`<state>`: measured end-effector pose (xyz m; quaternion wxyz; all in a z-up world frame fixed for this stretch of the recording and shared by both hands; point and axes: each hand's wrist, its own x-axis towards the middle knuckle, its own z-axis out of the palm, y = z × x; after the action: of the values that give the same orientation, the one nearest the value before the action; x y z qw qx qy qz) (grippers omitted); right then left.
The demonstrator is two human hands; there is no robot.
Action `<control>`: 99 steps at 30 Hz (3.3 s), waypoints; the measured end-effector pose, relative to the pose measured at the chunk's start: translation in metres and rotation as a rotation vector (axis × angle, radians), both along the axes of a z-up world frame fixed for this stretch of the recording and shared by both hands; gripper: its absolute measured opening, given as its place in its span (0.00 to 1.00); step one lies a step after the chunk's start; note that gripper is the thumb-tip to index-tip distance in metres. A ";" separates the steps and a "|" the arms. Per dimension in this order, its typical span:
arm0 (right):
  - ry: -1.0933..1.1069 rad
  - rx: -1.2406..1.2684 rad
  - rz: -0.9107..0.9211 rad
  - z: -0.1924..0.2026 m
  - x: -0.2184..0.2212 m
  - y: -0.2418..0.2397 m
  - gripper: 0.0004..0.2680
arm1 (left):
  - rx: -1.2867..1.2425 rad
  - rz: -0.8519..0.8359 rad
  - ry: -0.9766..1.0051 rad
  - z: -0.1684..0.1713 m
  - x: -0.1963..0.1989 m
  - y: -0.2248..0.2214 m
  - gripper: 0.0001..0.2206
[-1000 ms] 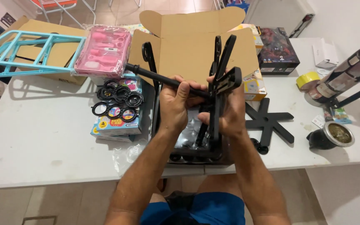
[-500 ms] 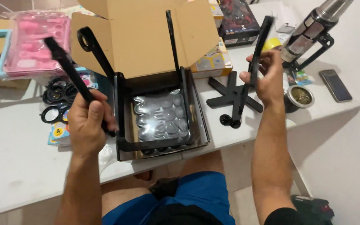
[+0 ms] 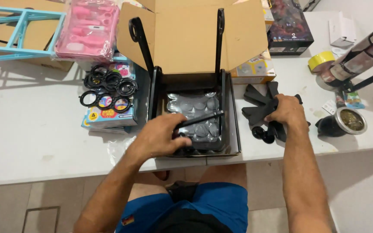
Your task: Unboxing and assembling a rotating spice rack on a table in a retail environment.
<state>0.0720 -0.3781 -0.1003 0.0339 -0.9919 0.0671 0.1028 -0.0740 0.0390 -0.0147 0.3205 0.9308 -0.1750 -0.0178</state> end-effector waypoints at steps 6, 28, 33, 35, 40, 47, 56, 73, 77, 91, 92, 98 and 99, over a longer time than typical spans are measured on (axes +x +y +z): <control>-0.198 0.306 0.116 0.055 -0.018 0.038 0.30 | 0.340 -0.210 0.084 -0.015 -0.010 -0.013 0.21; -0.637 0.818 0.380 0.079 0.028 0.174 0.21 | -0.135 0.654 -0.767 0.024 -0.144 0.140 0.10; -0.695 0.450 0.421 0.046 0.064 0.181 0.15 | 0.100 0.830 -0.646 -0.032 -0.149 0.223 0.06; -0.617 0.449 0.311 0.053 0.061 0.186 0.12 | 0.295 0.931 -0.632 -0.075 -0.148 0.259 0.07; -0.615 0.495 0.299 0.084 0.033 0.183 0.13 | 0.726 0.877 -0.596 -0.146 -0.166 0.318 0.15; -0.672 0.601 0.281 0.089 0.038 0.138 0.10 | 0.869 0.684 -0.447 -0.198 -0.169 0.360 0.19; -0.410 0.751 0.144 0.098 0.013 0.131 0.12 | 0.514 0.457 -0.037 -0.176 -0.139 0.392 0.28; 0.049 0.509 0.338 0.066 -0.052 0.149 0.16 | 0.280 0.657 0.230 -0.287 -0.066 0.505 0.14; 0.145 0.506 0.274 0.079 -0.059 0.157 0.16 | -0.318 0.700 0.289 -0.275 -0.073 0.483 0.14; -0.259 0.938 0.161 0.100 -0.088 0.144 0.13 | 0.342 0.439 -0.926 -0.042 -0.096 0.179 0.04; -0.439 1.082 0.203 0.099 -0.093 0.138 0.12 | 0.173 0.312 -1.002 -0.006 -0.110 0.121 0.06; -0.837 1.570 0.631 0.130 -0.122 0.175 0.11 | 0.234 -0.150 -0.644 0.004 -0.055 -0.012 0.44; -0.844 1.577 0.653 0.139 -0.131 0.181 0.11 | 0.243 -0.138 -0.660 0.007 -0.044 -0.017 0.44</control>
<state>-0.0590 -0.1975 0.0382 0.6842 -0.6085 -0.3197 -0.2437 -0.1177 0.0223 -0.0074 0.1316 0.9037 -0.3281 0.2414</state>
